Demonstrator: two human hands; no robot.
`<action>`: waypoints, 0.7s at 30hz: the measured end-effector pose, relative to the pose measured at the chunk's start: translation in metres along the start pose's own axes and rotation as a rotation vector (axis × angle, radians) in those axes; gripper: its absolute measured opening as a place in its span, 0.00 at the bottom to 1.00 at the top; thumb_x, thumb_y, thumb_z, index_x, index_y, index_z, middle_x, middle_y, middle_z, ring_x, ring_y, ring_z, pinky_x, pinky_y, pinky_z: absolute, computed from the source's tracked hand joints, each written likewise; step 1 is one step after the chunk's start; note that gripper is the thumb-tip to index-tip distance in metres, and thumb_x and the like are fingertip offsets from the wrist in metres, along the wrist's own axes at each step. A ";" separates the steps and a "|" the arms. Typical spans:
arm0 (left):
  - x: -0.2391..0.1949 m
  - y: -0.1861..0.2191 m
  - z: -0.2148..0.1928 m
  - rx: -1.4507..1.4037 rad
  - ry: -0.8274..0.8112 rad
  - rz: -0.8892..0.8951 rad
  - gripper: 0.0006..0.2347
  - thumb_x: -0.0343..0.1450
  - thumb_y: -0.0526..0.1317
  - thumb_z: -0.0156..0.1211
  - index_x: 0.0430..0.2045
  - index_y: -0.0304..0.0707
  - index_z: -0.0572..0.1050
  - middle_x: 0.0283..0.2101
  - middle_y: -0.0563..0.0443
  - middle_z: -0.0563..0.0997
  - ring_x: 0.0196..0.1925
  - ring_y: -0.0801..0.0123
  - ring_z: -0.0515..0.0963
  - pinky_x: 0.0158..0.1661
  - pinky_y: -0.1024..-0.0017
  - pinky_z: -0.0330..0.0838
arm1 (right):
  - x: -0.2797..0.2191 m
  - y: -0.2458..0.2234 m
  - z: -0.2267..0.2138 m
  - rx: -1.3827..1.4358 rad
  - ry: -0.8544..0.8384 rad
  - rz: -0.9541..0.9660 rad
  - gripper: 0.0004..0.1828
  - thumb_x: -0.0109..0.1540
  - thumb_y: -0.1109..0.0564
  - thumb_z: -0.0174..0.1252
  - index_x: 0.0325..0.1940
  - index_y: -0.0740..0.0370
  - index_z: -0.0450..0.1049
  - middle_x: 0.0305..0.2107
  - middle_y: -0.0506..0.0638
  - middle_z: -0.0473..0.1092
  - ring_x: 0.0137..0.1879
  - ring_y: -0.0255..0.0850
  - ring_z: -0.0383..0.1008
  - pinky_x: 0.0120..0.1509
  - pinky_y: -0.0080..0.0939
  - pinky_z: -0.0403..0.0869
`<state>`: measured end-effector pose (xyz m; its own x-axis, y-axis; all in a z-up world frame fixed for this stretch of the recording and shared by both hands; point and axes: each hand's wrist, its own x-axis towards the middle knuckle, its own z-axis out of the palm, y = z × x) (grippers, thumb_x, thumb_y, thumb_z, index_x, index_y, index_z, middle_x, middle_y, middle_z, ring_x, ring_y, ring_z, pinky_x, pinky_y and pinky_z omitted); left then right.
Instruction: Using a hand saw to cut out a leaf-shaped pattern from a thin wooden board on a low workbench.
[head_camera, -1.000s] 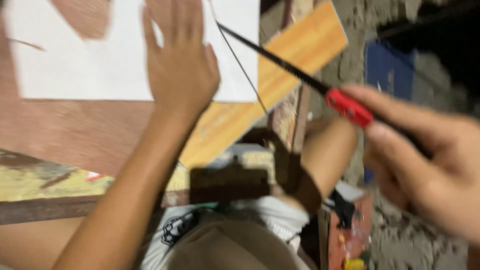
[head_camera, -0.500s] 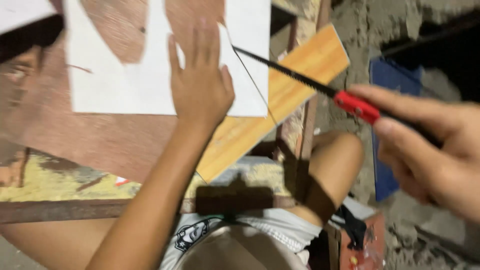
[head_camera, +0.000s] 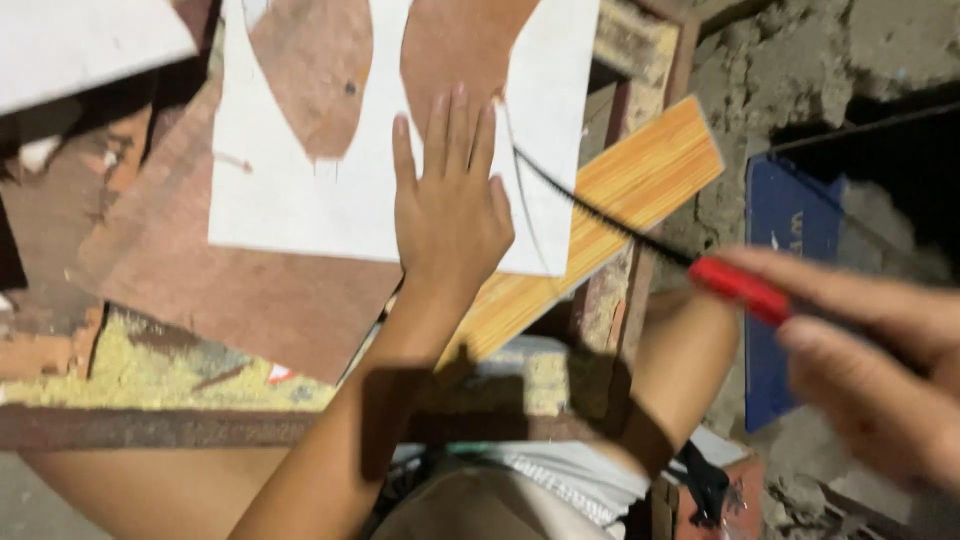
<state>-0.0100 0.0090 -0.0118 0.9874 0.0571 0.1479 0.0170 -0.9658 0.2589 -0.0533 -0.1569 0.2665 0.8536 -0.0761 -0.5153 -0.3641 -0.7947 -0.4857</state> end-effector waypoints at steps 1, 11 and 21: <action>-0.001 0.000 0.000 -0.002 -0.013 0.006 0.28 0.80 0.50 0.40 0.79 0.45 0.53 0.81 0.45 0.47 0.82 0.57 0.40 0.76 0.45 0.29 | 0.008 -0.002 0.002 -0.099 -0.016 -0.058 0.31 0.66 0.59 0.46 0.74 0.53 0.73 0.04 0.52 0.47 0.06 0.40 0.43 0.08 0.43 0.44; 0.007 -0.003 0.004 -0.108 -0.019 0.028 0.30 0.76 0.47 0.46 0.77 0.38 0.55 0.80 0.43 0.50 0.81 0.54 0.45 0.75 0.41 0.32 | 0.081 0.006 0.034 -0.370 -0.061 -0.110 0.24 0.68 0.53 0.52 0.68 0.47 0.78 0.29 0.40 0.70 0.24 0.33 0.53 0.24 0.34 0.55; 0.005 0.009 0.010 -0.041 -0.007 0.004 0.33 0.73 0.51 0.45 0.77 0.42 0.52 0.80 0.42 0.45 0.82 0.52 0.41 0.75 0.39 0.31 | 0.158 0.036 0.106 -0.187 -0.021 -0.425 0.26 0.66 0.52 0.50 0.66 0.63 0.71 0.61 0.52 0.72 0.64 0.36 0.71 0.68 0.37 0.65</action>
<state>-0.0033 -0.0023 -0.0182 0.9885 0.0510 0.1421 0.0065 -0.9548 0.2973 0.0292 -0.1335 0.0929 0.9041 0.2903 -0.3135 0.0914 -0.8481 -0.5218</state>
